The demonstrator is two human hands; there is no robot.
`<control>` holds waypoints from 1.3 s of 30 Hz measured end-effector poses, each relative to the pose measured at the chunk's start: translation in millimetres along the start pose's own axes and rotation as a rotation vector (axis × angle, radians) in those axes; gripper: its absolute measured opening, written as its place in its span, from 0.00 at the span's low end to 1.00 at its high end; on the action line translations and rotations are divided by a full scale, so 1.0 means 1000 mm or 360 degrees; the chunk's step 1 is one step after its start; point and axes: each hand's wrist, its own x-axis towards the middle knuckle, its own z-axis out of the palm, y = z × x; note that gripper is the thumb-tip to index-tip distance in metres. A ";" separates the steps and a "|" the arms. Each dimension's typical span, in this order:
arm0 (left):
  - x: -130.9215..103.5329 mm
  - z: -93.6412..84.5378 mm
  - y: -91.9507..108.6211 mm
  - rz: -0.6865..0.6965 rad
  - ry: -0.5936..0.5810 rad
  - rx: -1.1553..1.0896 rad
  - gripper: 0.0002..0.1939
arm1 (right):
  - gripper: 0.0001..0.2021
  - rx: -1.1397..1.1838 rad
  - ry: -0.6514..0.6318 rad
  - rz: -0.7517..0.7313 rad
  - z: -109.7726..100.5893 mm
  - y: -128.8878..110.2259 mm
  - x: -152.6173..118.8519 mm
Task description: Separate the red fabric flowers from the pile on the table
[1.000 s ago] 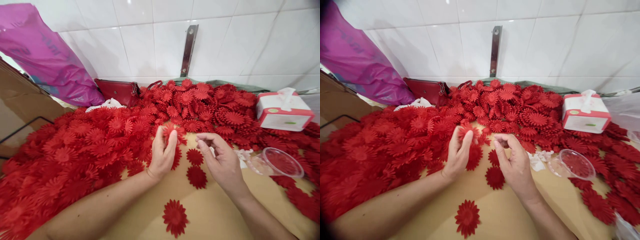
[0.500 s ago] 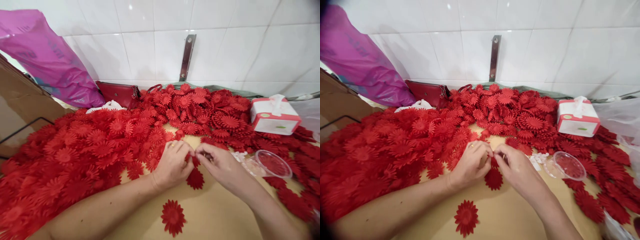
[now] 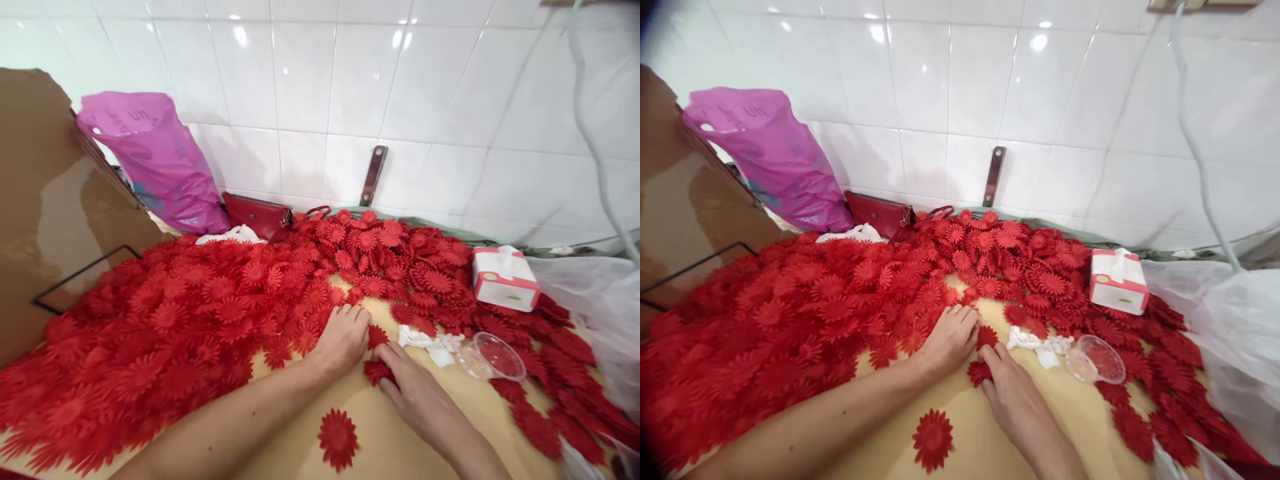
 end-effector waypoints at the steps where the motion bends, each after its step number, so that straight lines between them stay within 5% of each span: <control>1: 0.000 0.001 0.000 -0.0001 0.0010 0.0009 0.05 | 0.12 0.0011 0.0031 0.0017 0.003 0.001 0.000; 6: -0.001 0.002 -0.007 -0.0117 0.0096 0.0065 0.07 | 0.10 0.0255 0.0281 0.0105 0.014 0.007 0.002; 12: -0.001 -0.009 -0.019 -0.0240 0.0220 0.0033 0.11 | 0.15 0.0437 0.0408 0.0202 0.002 0.018 0.008; 19: -0.006 -0.017 -0.005 0.0184 0.0439 -0.0416 0.14 | 0.19 0.0963 0.0599 0.0289 0.002 0.022 0.034; 23: -0.006 -0.020 0.002 0.0157 0.0391 -0.0742 0.18 | 0.23 0.1218 0.0789 0.0283 0.024 0.026 0.035; 29: -0.004 -0.018 -0.005 0.0126 0.0339 -0.0893 0.16 | 0.26 0.1224 0.0698 0.0298 0.046 0.031 0.025; 36: -0.002 -0.015 -0.007 0.0018 0.0332 -0.1127 0.04 | 0.24 0.1322 0.0467 0.0193 0.026 0.014 0.034; 39: -0.002 -0.018 -0.007 -0.0134 0.0388 -0.1347 0.03 | 0.23 0.1353 0.0556 0.0231 0.015 0.013 0.033</control>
